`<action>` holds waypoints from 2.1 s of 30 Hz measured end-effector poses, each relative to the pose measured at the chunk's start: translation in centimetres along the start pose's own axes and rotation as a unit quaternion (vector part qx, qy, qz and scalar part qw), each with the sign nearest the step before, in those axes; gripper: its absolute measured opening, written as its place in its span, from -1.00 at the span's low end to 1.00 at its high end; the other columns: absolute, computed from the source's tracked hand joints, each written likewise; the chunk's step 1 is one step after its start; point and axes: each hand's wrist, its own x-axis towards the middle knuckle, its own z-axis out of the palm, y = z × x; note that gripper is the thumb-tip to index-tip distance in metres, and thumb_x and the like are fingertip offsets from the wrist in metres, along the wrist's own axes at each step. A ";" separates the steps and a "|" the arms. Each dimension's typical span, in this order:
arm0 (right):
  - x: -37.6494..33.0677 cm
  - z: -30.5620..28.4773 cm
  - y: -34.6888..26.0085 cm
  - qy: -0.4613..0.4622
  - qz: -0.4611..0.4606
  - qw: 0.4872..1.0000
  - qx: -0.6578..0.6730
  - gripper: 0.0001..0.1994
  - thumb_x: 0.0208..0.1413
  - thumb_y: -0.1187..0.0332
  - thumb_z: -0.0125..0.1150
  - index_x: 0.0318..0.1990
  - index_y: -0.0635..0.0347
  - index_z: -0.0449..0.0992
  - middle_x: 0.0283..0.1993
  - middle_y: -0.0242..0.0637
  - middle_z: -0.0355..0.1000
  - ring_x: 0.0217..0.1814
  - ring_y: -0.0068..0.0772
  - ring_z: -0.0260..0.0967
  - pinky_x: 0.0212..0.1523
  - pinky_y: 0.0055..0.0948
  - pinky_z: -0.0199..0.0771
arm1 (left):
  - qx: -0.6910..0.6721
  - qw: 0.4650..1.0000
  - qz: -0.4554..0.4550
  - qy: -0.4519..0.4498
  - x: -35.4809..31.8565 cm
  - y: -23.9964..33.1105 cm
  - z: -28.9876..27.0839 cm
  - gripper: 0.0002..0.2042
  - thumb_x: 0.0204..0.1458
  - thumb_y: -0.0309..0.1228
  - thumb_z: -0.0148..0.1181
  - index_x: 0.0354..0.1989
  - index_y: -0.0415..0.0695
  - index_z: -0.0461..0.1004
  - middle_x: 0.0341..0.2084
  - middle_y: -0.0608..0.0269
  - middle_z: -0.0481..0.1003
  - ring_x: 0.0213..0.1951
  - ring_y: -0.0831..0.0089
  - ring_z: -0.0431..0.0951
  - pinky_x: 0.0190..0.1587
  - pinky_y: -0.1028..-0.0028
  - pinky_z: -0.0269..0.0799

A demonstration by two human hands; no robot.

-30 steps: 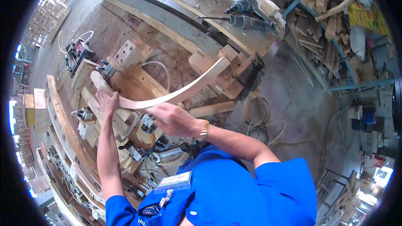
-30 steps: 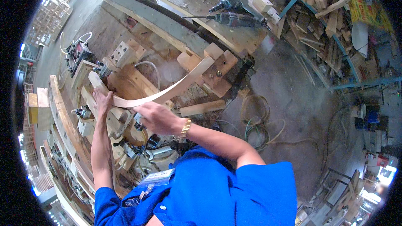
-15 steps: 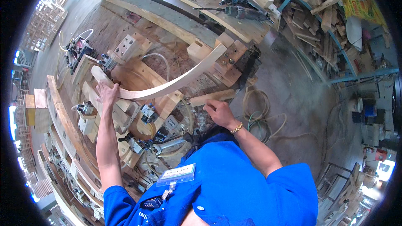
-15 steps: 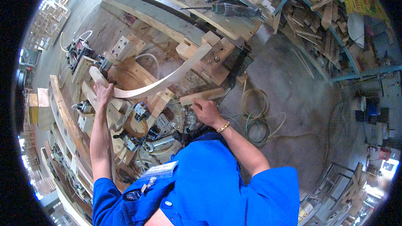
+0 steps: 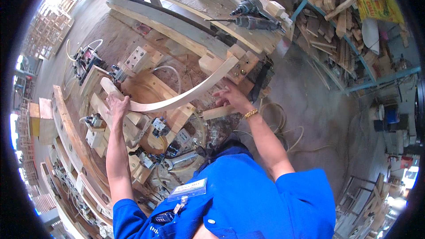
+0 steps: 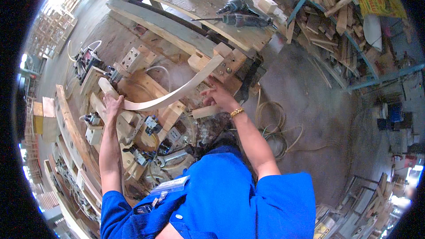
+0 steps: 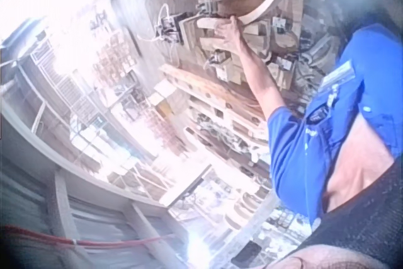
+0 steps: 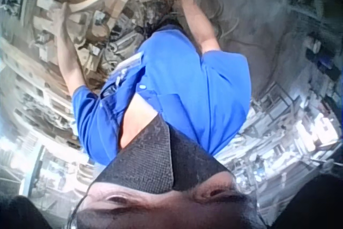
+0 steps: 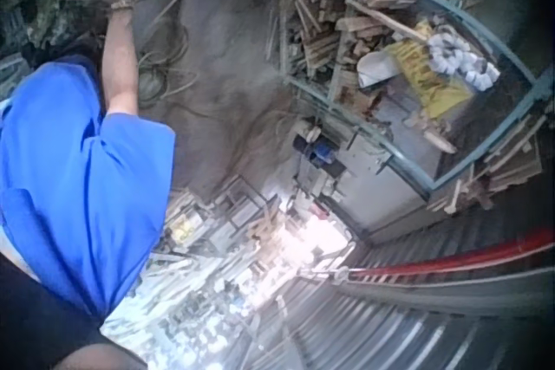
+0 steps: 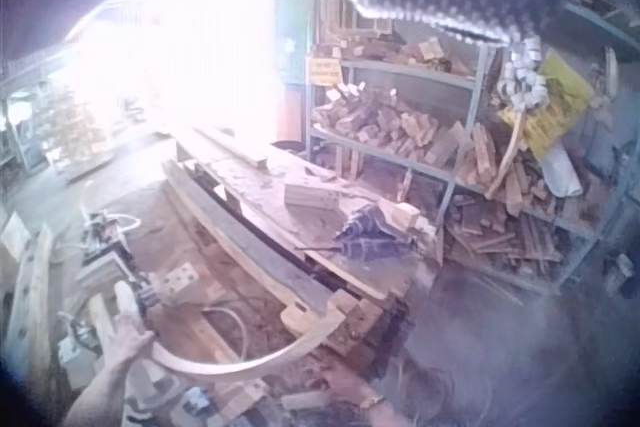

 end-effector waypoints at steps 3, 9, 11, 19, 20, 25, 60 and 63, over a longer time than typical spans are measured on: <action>0.3 -0.4 0.0 -0.037 -0.029 0.998 -0.039 -0.24 0.18 0.51 -0.10 0.49 -0.12 -0.27 -0.10 -0.22 0.55 -0.42 -0.53 0.53 -0.46 -0.58 0.40 | -0.006 1.000 -0.016 -0.010 0.4 -0.3 0.4 -0.04 -0.05 0.12 0.03 0.40 -0.35 -0.09 0.44 -0.06 -0.12 0.47 0.06 -0.23 0.45 0.24 -0.25; 0.8 -0.2 1.2 -0.021 -0.028 0.999 -0.022 -0.23 0.21 0.54 -0.15 0.49 -0.20 -0.32 -0.09 -0.22 0.54 -0.42 -0.52 0.53 -0.49 -0.59 0.38 | -0.009 1.000 -0.029 -0.007 0.9 -0.5 1.0 -0.03 -0.07 0.13 0.07 0.45 -0.17 -0.14 0.48 0.22 -0.21 0.49 0.25 -0.27 0.36 -0.24 -0.29; 1.0 -0.1 1.7 -0.008 -0.029 0.999 -0.022 -0.24 0.21 0.55 -0.16 0.49 -0.22 -0.29 -0.09 -0.22 0.53 -0.41 -0.53 0.53 -0.48 -0.61 0.37 | -0.005 0.999 -0.045 -0.026 0.7 -0.4 0.8 -0.03 -0.06 0.14 0.05 0.45 -0.17 -0.15 0.48 0.22 -0.21 0.49 0.27 -0.29 0.37 -0.21 -0.30; -1.4 0.2 3.0 0.086 -0.066 0.991 -0.075 -0.45 0.22 0.50 -0.10 0.40 0.06 0.15 -0.13 -0.21 0.55 -0.43 -0.53 0.49 -0.43 -0.53 0.46 | -0.007 0.999 -0.043 -0.022 0.0 0.4 0.0 -0.04 -0.06 0.13 0.05 0.45 -0.19 -0.14 0.48 0.20 -0.21 0.49 0.23 -0.29 0.37 -0.23 -0.28; -2.0 0.1 3.2 0.084 -0.078 0.991 -0.066 -0.51 0.21 0.49 -0.08 0.32 0.13 0.24 -0.16 -0.21 0.55 -0.43 -0.53 0.49 -0.43 -0.53 0.47 | -0.002 0.998 -0.052 -0.035 0.0 0.4 -0.1 -0.04 -0.06 0.13 0.05 0.45 -0.19 -0.14 0.48 0.20 -0.20 0.49 0.22 -0.28 0.37 -0.23 -0.28; -2.9 0.4 5.2 0.152 -0.084 0.985 -0.012 -0.74 0.18 0.45 0.03 -0.05 0.36 0.54 -0.31 -0.27 0.56 -0.47 -0.56 0.51 -0.57 -0.62 0.36 | -0.015 0.999 -0.038 -0.015 0.0 0.1 0.2 -0.04 -0.06 0.12 0.05 0.44 -0.19 -0.13 0.48 0.19 -0.19 0.48 0.22 -0.26 0.37 -0.23 -0.28; -2.3 1.1 6.6 0.130 -0.072 0.982 -0.117 -0.67 0.08 0.39 0.03 -0.07 0.44 0.53 -0.35 -0.13 0.57 -0.55 -0.38 0.54 -0.41 -0.48 0.52 | -0.010 1.000 -0.030 0.002 0.2 -0.1 0.6 -0.08 -0.04 0.12 0.07 0.44 -0.13 -0.10 0.47 0.19 -0.14 0.48 0.21 -0.22 0.34 -0.28 -0.24; -2.3 1.0 6.6 0.129 -0.073 0.982 -0.116 -0.67 0.08 0.39 0.03 -0.07 0.45 0.52 -0.34 -0.13 0.57 -0.55 -0.38 0.54 -0.42 -0.48 0.52 | -0.009 1.000 -0.029 0.009 0.2 -0.2 0.7 -0.08 -0.03 0.12 0.07 0.44 -0.13 -0.10 0.46 0.19 -0.14 0.48 0.20 -0.22 0.33 -0.28 -0.23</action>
